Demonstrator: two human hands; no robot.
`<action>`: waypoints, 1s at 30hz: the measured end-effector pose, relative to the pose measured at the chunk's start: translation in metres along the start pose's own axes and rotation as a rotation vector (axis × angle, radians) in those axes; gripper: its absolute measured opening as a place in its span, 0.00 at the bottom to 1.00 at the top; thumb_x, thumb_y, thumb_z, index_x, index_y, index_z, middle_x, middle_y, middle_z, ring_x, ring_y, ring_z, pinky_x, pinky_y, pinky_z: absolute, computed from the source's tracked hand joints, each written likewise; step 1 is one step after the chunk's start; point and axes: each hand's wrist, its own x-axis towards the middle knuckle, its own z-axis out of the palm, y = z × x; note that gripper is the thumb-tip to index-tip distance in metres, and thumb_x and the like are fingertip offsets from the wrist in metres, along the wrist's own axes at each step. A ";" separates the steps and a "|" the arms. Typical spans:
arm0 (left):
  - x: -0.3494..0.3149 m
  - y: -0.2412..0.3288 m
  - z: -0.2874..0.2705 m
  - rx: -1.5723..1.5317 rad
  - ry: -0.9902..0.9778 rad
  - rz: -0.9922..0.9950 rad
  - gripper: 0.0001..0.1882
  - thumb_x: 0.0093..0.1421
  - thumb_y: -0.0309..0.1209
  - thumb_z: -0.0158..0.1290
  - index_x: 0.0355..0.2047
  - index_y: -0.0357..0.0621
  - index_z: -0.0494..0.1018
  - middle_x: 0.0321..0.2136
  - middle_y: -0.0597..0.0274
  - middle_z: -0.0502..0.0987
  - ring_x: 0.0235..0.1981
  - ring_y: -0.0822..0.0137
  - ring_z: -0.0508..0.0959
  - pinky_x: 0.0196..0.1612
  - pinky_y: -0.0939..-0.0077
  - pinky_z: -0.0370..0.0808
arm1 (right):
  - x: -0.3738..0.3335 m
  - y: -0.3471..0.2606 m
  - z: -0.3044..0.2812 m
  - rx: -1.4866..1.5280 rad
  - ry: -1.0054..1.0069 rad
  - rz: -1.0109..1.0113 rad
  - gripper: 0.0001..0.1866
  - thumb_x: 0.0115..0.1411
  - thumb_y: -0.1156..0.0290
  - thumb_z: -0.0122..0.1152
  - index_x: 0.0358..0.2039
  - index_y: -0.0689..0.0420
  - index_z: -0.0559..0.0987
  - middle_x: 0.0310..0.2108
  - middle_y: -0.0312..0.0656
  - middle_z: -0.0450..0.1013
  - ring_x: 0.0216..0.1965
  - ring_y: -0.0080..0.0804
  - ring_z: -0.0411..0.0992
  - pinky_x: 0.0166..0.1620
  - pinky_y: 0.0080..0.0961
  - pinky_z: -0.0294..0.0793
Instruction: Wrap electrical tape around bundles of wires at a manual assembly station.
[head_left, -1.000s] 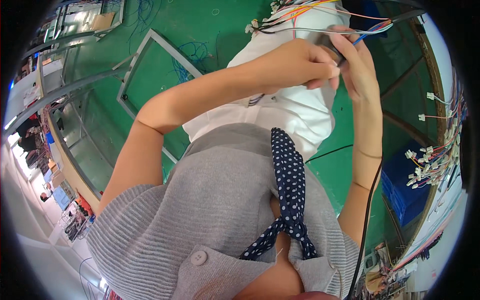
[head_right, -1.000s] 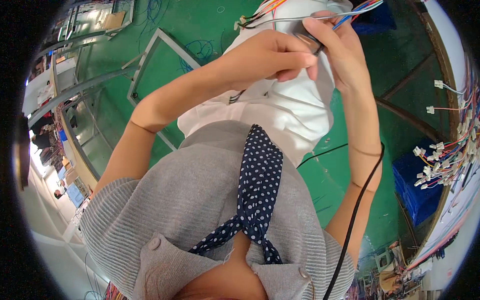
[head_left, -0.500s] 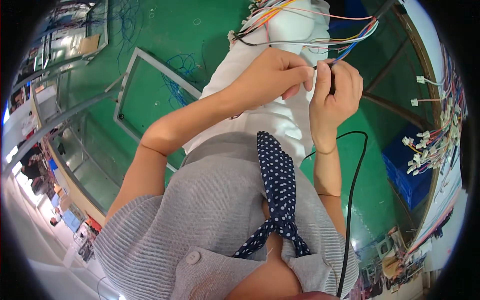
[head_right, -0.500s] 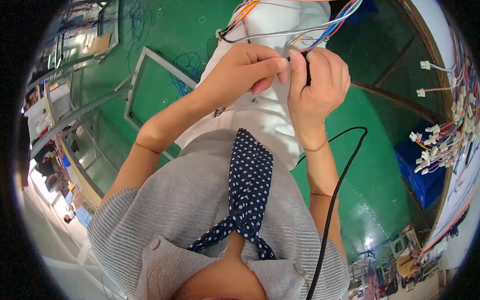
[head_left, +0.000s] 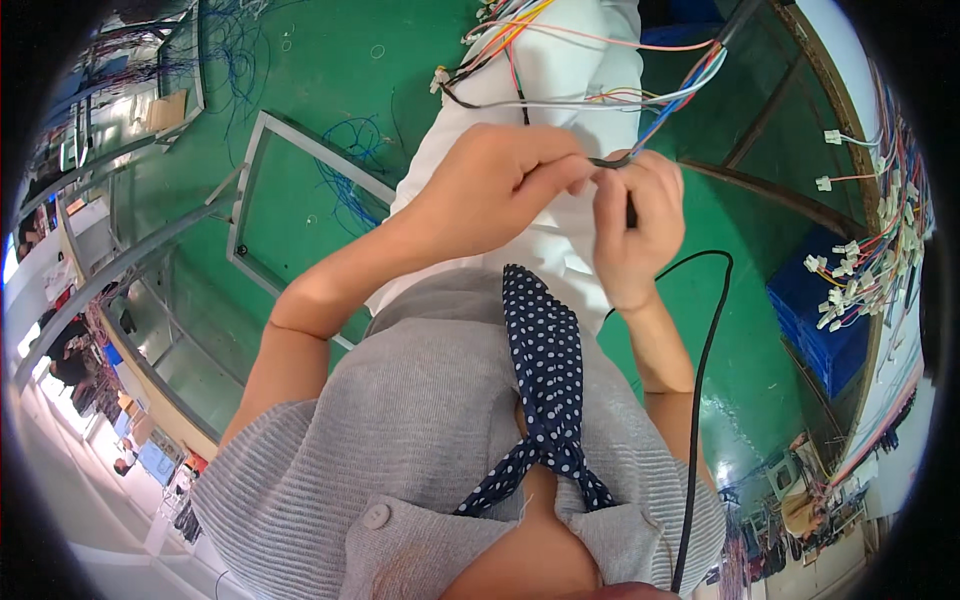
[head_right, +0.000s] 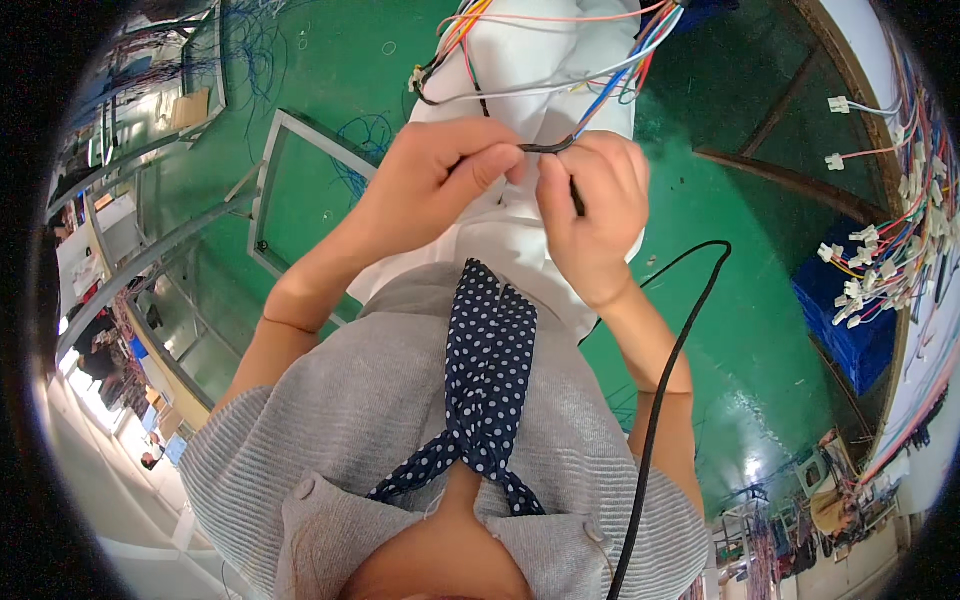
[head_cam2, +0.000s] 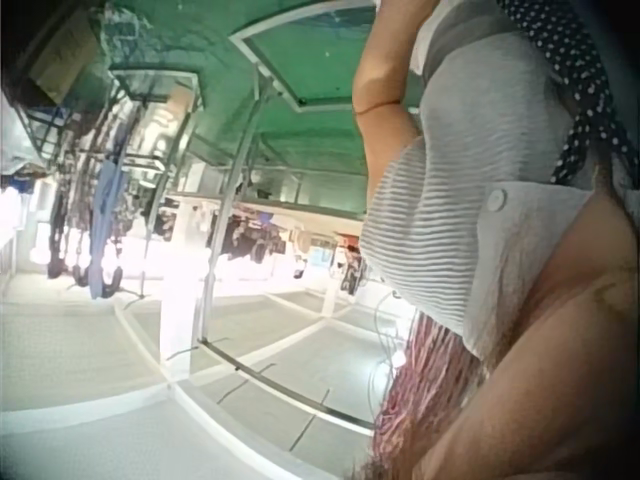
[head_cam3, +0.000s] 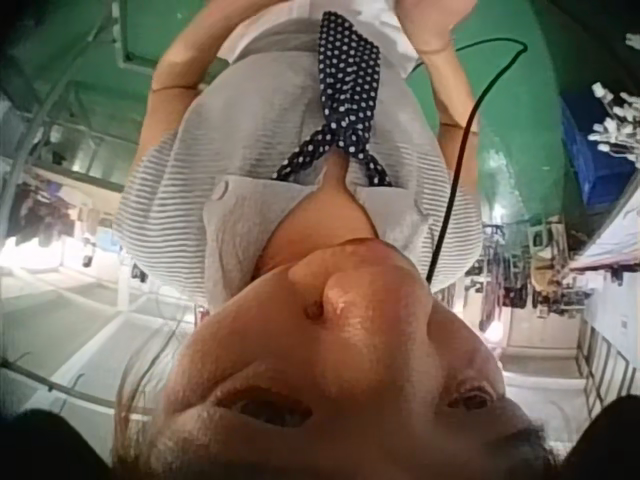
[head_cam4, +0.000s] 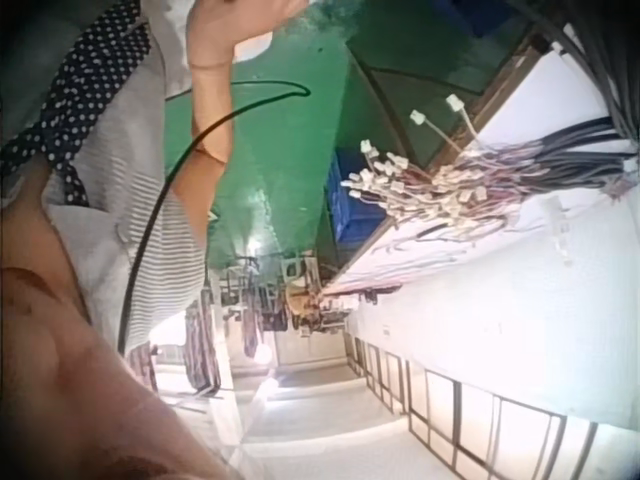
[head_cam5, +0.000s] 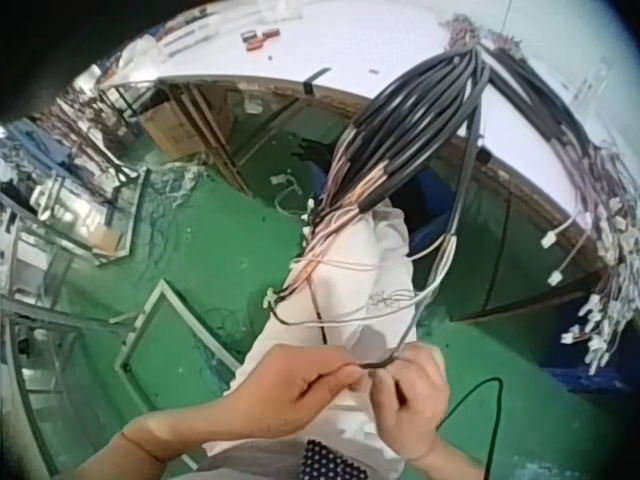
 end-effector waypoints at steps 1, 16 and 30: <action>-0.003 -0.010 0.001 0.397 0.138 0.254 0.08 0.60 0.31 0.48 0.25 0.45 0.73 0.15 0.67 0.72 0.15 0.69 0.70 0.18 0.75 0.65 | 0.006 -0.003 -0.009 0.007 -0.001 -0.004 0.04 0.52 0.77 0.60 0.25 0.62 0.74 0.31 0.44 0.72 0.34 0.39 0.70 0.38 0.29 0.67; 0.019 -0.041 -0.058 0.885 0.762 0.574 0.16 0.53 0.25 0.56 0.43 0.41 0.71 0.38 0.53 0.72 0.41 0.50 0.71 0.44 0.64 0.69 | 0.033 0.071 -0.031 0.609 -0.362 0.561 0.12 0.58 0.68 0.51 0.23 0.63 0.75 0.41 0.47 0.70 0.23 0.18 0.61 0.24 0.12 0.56; -0.072 -0.022 -0.017 -0.395 -0.179 -0.358 0.21 0.69 0.44 0.38 0.32 0.40 0.72 0.29 0.69 0.72 0.35 0.76 0.69 0.42 0.81 0.66 | 0.025 0.004 -0.007 1.179 -0.613 0.715 0.16 0.64 0.62 0.46 0.21 0.58 0.67 0.36 0.48 0.67 0.33 0.28 0.66 0.39 0.22 0.67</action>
